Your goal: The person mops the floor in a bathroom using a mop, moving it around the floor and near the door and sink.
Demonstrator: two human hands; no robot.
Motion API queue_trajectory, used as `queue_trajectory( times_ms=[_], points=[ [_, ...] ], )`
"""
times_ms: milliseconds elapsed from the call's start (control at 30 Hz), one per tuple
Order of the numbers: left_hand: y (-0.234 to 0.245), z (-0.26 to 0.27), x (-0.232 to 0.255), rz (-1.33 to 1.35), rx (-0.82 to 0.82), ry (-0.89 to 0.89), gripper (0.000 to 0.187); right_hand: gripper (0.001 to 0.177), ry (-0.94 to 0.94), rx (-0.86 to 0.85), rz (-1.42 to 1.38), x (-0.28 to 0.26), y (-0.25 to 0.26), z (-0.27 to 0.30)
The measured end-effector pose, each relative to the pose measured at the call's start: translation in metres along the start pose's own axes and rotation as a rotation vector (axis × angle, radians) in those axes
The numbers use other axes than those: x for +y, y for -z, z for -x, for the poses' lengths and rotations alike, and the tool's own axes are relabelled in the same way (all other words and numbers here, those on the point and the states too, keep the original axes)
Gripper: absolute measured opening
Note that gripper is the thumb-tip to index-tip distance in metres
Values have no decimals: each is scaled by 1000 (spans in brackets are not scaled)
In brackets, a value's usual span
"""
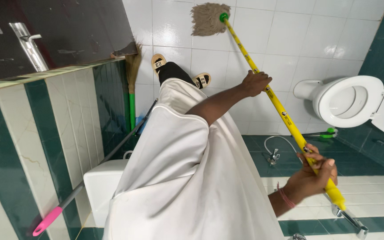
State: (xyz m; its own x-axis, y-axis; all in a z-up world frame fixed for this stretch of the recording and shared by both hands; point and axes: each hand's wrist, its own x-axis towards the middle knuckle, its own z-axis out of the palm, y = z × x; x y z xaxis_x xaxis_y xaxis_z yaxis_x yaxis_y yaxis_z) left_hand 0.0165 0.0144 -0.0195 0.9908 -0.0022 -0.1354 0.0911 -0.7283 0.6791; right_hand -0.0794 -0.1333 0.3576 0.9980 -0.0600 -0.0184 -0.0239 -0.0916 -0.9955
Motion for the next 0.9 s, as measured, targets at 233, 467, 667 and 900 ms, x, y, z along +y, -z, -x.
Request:
queue_trajectory(
  times_ms=[233, 467, 667, 900],
  points=[
    [29, -12, -110, -51, 49, 99, 20, 35, -55, 32, -46, 24, -117, 43],
    [85, 37, -214, -71, 135, 314, 24, 34, -159, -202, -130, 45, -191, 64],
    [137, 88, -281, -106, 36, 490, 34, 38, -275, -351, -130, 71, -231, 75],
    [148, 160, -315, -20, 119, 664, 22, 37, -359, -480, -85, 92, -251, 67]
  ],
)
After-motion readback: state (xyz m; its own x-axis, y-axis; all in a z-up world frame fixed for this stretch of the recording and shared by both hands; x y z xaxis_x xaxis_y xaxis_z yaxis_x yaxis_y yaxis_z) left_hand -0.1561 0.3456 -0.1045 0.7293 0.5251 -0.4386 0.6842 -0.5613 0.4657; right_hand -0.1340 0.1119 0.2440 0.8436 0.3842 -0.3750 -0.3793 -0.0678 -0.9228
